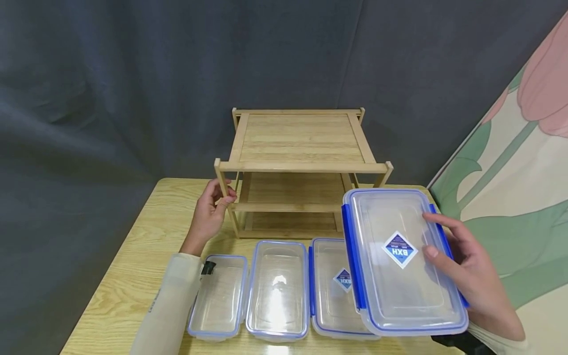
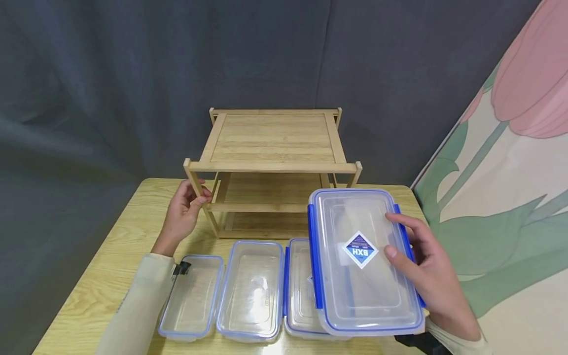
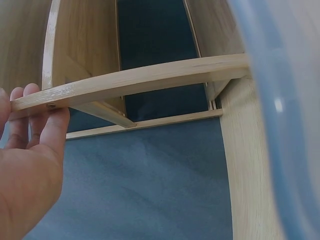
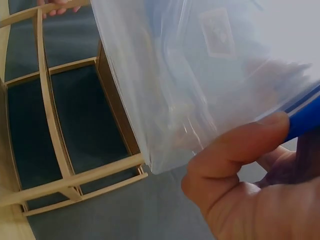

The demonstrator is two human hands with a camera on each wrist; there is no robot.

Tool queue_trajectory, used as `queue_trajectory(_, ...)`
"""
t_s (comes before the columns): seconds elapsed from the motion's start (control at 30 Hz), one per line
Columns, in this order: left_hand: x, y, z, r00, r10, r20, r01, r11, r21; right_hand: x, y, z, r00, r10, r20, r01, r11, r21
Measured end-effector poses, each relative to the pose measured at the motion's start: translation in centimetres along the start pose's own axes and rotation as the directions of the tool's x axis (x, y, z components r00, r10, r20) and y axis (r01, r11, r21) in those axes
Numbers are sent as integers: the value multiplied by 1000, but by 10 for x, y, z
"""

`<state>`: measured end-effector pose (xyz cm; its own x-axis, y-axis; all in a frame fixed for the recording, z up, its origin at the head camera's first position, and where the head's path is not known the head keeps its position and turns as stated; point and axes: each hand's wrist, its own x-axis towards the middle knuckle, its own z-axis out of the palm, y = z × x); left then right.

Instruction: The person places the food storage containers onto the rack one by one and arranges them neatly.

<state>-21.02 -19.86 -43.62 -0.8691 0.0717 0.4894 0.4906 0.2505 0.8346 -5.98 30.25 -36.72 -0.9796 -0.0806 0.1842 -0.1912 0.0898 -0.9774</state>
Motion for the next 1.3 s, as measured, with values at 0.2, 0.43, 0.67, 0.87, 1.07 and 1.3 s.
queue_trajectory(0.2,-1,-1,1,1000,-7,11,6,1000,10,3,-4,6,999,-26,29,25,1000,18)
queue_trajectory(0.43,0,-1,-2,1000,-7,20,6,999,35,7,-13,15,999,10,31,-10,1000,-1)
queue_trajectory(0.67,0,-1,-4,1000,-15,13,15,999,28,16,-20,22,996,-38,85,32,997,65)
queue_trajectory(0.87,0,-2,-4,1000,-20,16,19,999,34,22,-27,28,994,-45,102,33,993,117)
queue_trajectory(1.07,0,-2,-5,1000,-15,7,15,999,45,31,-38,37,991,-49,122,34,992,122)
queue_trajectory(1.3,0,-3,-5,1000,-19,6,19,999,45,45,-54,49,989,-54,141,36,992,124)
